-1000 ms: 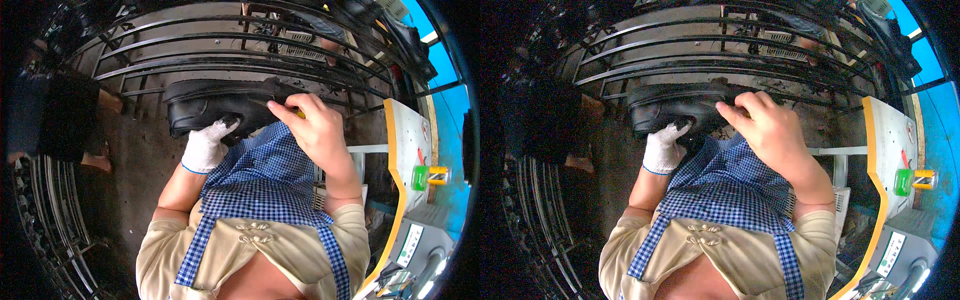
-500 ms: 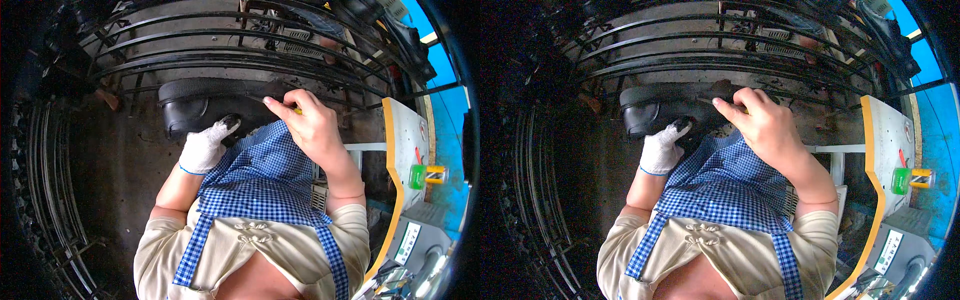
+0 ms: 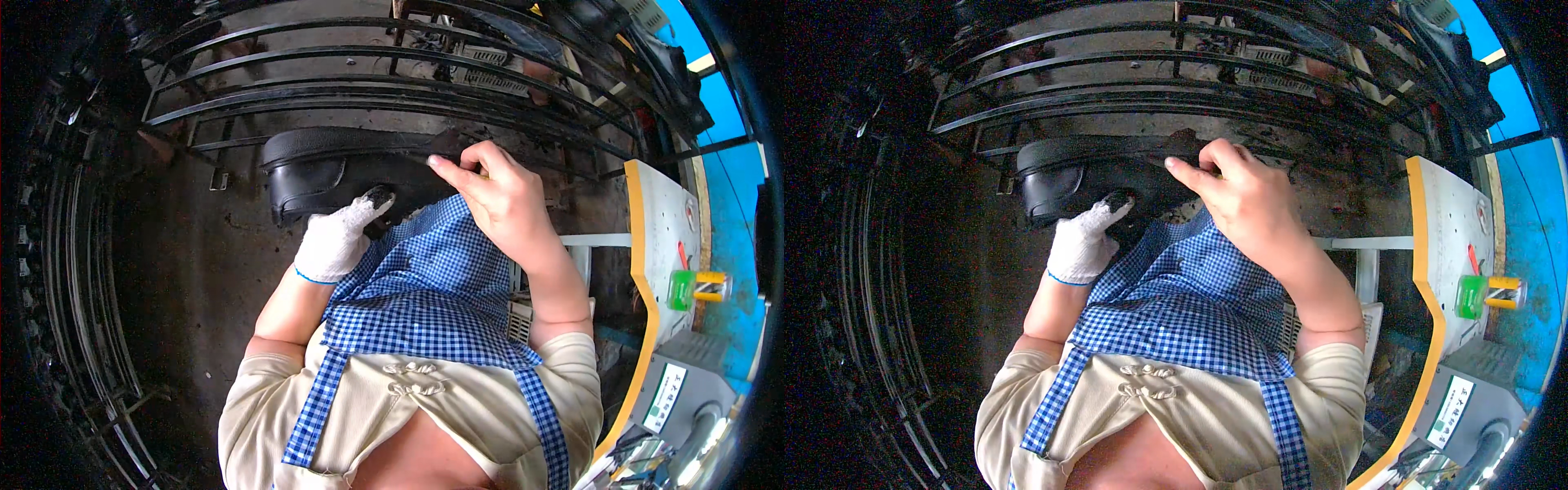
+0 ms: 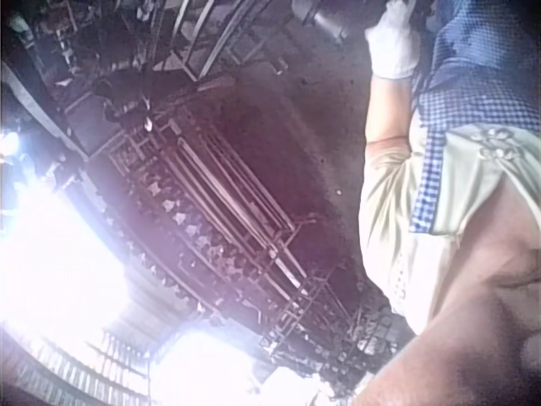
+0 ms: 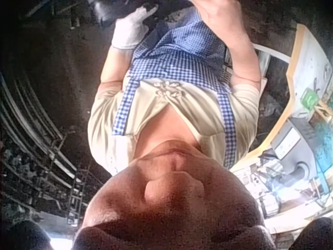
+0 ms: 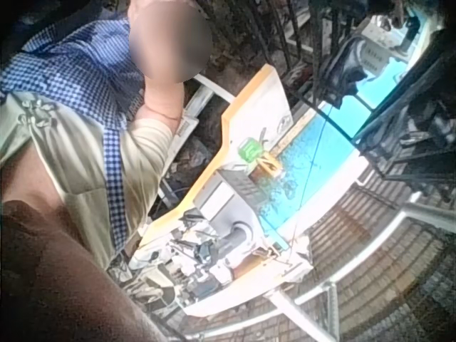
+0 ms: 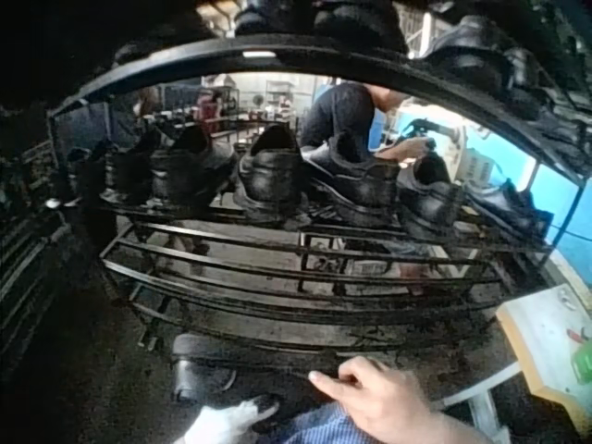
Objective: The person repeatedly picks up black shoes from a metal rack, wipes the soles and uppers with a cloth, and places them back on the rack. The person handles the shoes one at a time, rotating them to access different surfaces before returning them to the rack.
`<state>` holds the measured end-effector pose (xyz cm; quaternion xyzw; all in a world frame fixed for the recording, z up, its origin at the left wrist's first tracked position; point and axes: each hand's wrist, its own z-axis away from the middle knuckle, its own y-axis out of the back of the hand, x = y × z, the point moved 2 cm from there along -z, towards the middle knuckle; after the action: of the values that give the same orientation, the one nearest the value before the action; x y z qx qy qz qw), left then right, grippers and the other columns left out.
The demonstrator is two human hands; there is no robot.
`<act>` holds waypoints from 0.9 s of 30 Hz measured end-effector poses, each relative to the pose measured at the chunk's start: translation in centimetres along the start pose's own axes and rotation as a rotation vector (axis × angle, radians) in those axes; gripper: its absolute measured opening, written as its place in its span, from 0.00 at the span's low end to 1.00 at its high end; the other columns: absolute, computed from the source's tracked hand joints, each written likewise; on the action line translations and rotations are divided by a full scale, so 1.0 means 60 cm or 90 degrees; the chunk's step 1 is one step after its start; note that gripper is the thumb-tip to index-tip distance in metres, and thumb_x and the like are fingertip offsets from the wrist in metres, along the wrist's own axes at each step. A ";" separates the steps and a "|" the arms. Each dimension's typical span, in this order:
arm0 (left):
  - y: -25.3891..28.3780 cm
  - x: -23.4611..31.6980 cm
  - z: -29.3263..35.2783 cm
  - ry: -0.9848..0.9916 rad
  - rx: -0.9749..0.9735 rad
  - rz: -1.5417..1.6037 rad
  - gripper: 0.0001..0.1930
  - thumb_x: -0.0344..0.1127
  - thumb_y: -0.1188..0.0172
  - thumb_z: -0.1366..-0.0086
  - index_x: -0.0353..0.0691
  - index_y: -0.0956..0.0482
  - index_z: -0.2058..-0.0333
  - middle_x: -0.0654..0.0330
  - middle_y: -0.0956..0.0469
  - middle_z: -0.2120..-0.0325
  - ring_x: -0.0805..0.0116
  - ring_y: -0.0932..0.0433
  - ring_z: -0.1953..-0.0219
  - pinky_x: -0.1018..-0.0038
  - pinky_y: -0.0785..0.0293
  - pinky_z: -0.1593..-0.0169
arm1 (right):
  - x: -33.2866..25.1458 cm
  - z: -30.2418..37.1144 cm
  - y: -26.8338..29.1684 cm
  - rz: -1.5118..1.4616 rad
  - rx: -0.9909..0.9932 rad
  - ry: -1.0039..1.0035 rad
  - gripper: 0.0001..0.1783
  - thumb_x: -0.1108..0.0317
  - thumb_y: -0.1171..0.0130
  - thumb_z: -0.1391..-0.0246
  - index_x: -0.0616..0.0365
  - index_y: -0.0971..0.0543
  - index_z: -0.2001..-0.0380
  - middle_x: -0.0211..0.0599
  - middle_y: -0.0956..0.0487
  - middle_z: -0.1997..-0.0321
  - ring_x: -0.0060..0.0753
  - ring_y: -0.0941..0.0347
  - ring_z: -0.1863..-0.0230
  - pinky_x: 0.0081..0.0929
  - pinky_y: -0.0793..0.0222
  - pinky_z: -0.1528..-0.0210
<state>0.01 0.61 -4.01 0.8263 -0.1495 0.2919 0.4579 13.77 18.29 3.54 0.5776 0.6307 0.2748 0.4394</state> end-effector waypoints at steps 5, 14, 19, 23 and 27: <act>-0.002 0.000 -0.002 0.009 0.003 0.035 0.30 0.14 0.43 0.51 0.48 0.20 0.49 0.55 0.18 0.56 0.61 0.17 0.59 0.73 0.19 0.57 | 0.012 0.001 -0.012 -0.078 0.008 -0.041 0.18 0.71 0.35 0.53 0.45 0.17 0.56 0.32 0.25 0.67 0.34 0.23 0.73 0.31 0.25 0.72; -0.026 -0.009 0.014 -0.022 -0.077 -0.112 0.34 0.21 0.39 0.56 0.53 0.22 0.46 0.54 0.19 0.56 0.59 0.18 0.56 0.68 0.23 0.50 | -0.004 -0.020 -0.027 -0.019 0.061 0.037 0.12 0.70 0.32 0.55 0.55 0.18 0.64 0.30 0.25 0.69 0.30 0.23 0.72 0.27 0.25 0.73; -0.056 -0.034 0.037 -0.077 -0.042 -0.134 0.23 0.27 0.41 0.44 0.48 0.24 0.47 0.57 0.19 0.55 0.62 0.19 0.54 0.68 0.23 0.50 | -0.013 -0.016 -0.043 0.107 0.120 0.126 0.06 0.70 0.37 0.50 0.58 0.20 0.67 0.30 0.30 0.72 0.27 0.27 0.74 0.26 0.30 0.82; -0.063 -0.033 0.036 -0.064 0.015 -0.097 0.18 0.28 0.42 0.41 0.47 0.22 0.51 0.57 0.20 0.55 0.62 0.19 0.54 0.68 0.23 0.50 | -0.013 -0.015 -0.056 0.149 0.128 0.128 0.05 0.70 0.37 0.50 0.56 0.23 0.71 0.30 0.30 0.72 0.27 0.28 0.74 0.26 0.31 0.83; -0.056 -0.028 0.032 -0.010 -0.019 -0.075 0.16 0.28 0.42 0.42 0.47 0.20 0.53 0.58 0.18 0.61 0.60 0.18 0.60 0.68 0.21 0.54 | 0.001 -0.015 -0.062 0.068 0.090 0.062 0.09 0.70 0.35 0.54 0.53 0.26 0.71 0.31 0.30 0.69 0.30 0.27 0.74 0.28 0.30 0.80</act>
<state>1.08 0.76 -8.12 0.8291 -0.1086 0.2558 0.4852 11.20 17.82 0.75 0.6258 0.6376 0.2802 0.3512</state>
